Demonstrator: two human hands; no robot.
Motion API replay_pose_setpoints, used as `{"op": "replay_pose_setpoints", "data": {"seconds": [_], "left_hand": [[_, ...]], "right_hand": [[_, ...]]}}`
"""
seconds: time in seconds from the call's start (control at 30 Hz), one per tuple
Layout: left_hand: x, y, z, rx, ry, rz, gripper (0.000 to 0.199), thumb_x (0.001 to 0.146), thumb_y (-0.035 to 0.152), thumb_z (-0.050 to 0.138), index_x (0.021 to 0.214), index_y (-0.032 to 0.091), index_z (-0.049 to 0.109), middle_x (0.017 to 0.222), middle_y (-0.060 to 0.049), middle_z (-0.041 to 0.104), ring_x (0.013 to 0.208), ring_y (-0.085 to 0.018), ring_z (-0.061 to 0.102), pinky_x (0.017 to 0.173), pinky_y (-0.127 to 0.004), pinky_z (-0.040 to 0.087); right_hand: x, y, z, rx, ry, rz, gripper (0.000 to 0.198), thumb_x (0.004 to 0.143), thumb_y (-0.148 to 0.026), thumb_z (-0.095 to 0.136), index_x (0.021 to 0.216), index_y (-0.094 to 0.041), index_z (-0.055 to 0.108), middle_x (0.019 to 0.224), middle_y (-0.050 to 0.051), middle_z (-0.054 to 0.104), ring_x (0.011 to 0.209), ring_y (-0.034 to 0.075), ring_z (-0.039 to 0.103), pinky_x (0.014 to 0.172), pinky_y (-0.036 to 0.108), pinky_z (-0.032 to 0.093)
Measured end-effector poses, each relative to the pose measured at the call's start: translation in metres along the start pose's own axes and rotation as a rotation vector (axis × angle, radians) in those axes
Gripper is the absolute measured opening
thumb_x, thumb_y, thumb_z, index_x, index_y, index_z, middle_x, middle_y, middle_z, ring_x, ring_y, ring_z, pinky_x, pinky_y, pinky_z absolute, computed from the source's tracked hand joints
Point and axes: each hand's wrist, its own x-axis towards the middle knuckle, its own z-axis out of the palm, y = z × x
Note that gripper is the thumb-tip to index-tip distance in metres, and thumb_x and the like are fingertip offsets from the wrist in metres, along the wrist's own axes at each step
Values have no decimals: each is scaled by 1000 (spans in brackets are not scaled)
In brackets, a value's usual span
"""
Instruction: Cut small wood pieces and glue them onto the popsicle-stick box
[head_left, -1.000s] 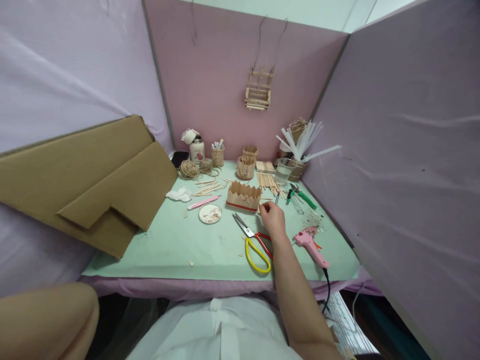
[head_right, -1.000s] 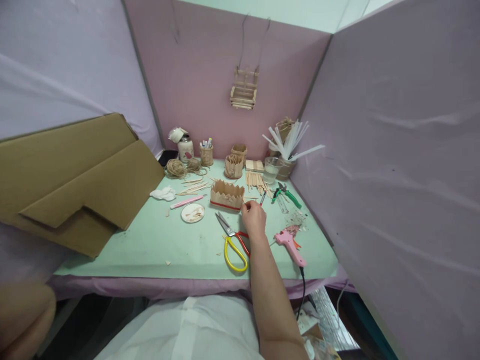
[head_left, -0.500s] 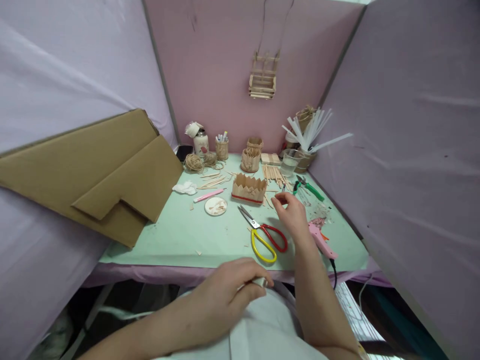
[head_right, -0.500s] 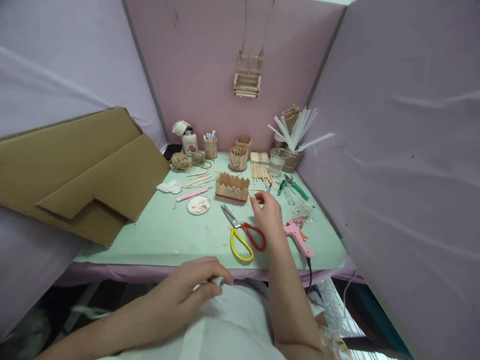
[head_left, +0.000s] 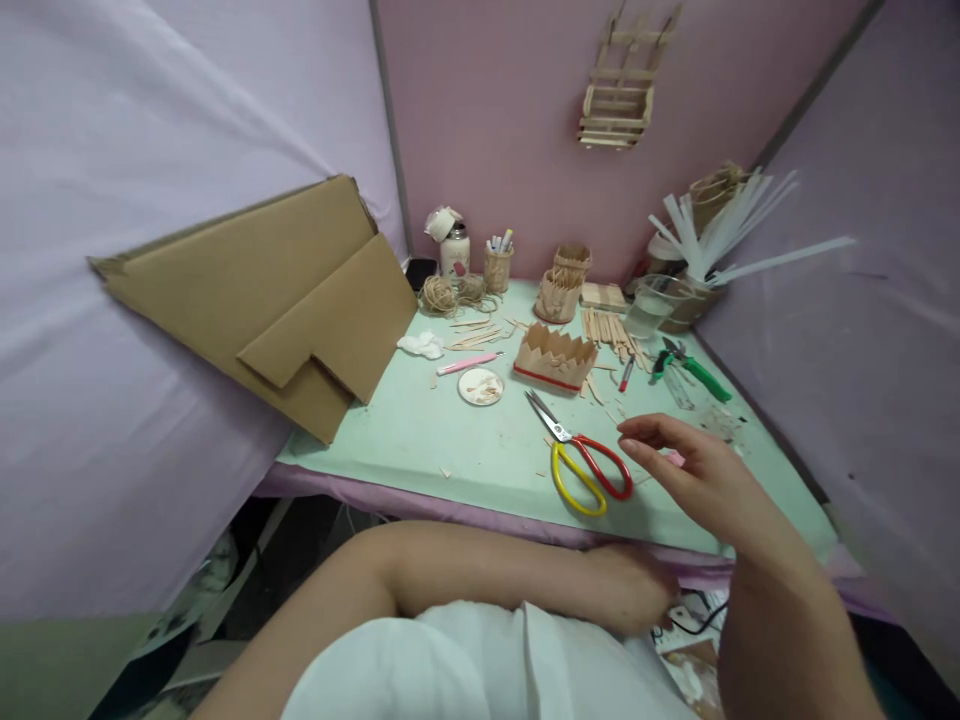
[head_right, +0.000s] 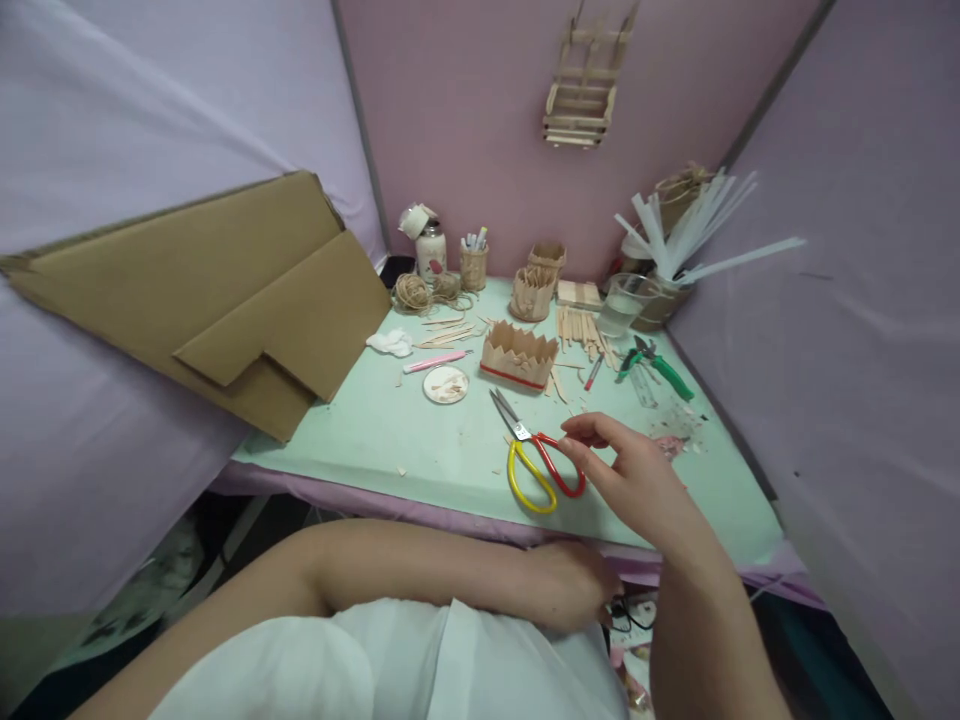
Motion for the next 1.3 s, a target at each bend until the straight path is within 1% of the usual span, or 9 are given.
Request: {"op": "replay_pose_setpoints", "data": {"seconds": [0.13, 0.2, 0.27, 0.43, 0.63, 0.77, 0.9, 1.03, 1.3], "left_hand": [[5, 15, 2, 132, -45, 212, 33, 76, 29, 57, 102, 8, 62, 103, -18, 64, 97, -27, 59, 77, -36, 47], [-15, 17, -15, 60, -185, 326, 40, 78, 29, 56, 109, 5, 58, 102, -16, 65, 101, -23, 58, 83, -28, 44], [-42, 13, -39, -12, -210, 259, 39, 82, 34, 52, 114, 11, 57, 107, -12, 65, 98, -22, 59, 75, -27, 46], [-104, -13, -103, -206, -40, 78, 20, 83, 25, 51, 96, 17, 64, 94, -4, 68, 85, -13, 60, 76, -20, 42], [-118, -51, -142, -13, 46, -70, 20, 81, 24, 48, 89, 18, 66, 89, -3, 66, 80, -14, 57, 73, -23, 40], [-106, -71, -146, 155, 66, -95, 20, 81, 22, 47, 86, 17, 65, 85, -5, 65, 79, -17, 57, 71, -25, 40], [-96, -90, -139, 249, 168, -117, 21, 84, 22, 44, 88, 17, 64, 88, -7, 63, 84, -18, 55, 75, -28, 40], [-89, -102, -128, 227, 314, -77, 19, 85, 23, 46, 93, 17, 62, 94, -7, 59, 92, -19, 52, 81, -28, 40], [-81, -108, -115, 164, 373, -114, 13, 83, 21, 49, 87, 16, 60, 92, -7, 55, 92, -20, 48, 81, -31, 40]], "right_hand": [[-5, 5, 5, -152, -116, 3, 26, 84, -43, 48, 97, -23, 58, 93, 4, 65, 82, 19, 59, 68, 29, 43], [-6, 10, 18, -261, -139, 13, 23, 85, -39, 46, 98, -22, 57, 93, 5, 63, 81, 19, 58, 67, 29, 42], [-7, 10, 35, -349, -137, 22, 20, 83, -32, 49, 97, -20, 57, 94, 7, 61, 84, 20, 57, 70, 29, 40], [1, -2, 65, -476, -101, 145, 23, 77, -25, 56, 98, -15, 52, 93, 11, 58, 86, 23, 55, 69, 28, 37], [9, -2, 69, -367, -66, 211, 15, 73, -16, 52, 88, -16, 49, 83, 7, 58, 68, 16, 52, 57, 24, 29], [6, 2, 60, -227, 14, 300, 14, 72, -19, 53, 86, -18, 51, 77, 5, 59, 63, 15, 50, 54, 23, 28], [0, -1, 49, -280, 88, 364, 11, 71, -21, 52, 82, -18, 51, 74, 4, 59, 59, 14, 49, 52, 24, 26], [-1, 1, 42, -322, 126, 425, 10, 70, -21, 52, 80, -19, 52, 68, 3, 59, 55, 14, 48, 50, 24, 25], [-5, 27, 36, -233, 69, 411, 20, 72, -36, 56, 83, -19, 57, 66, 1, 61, 55, 13, 51, 49, 24, 30]]}}
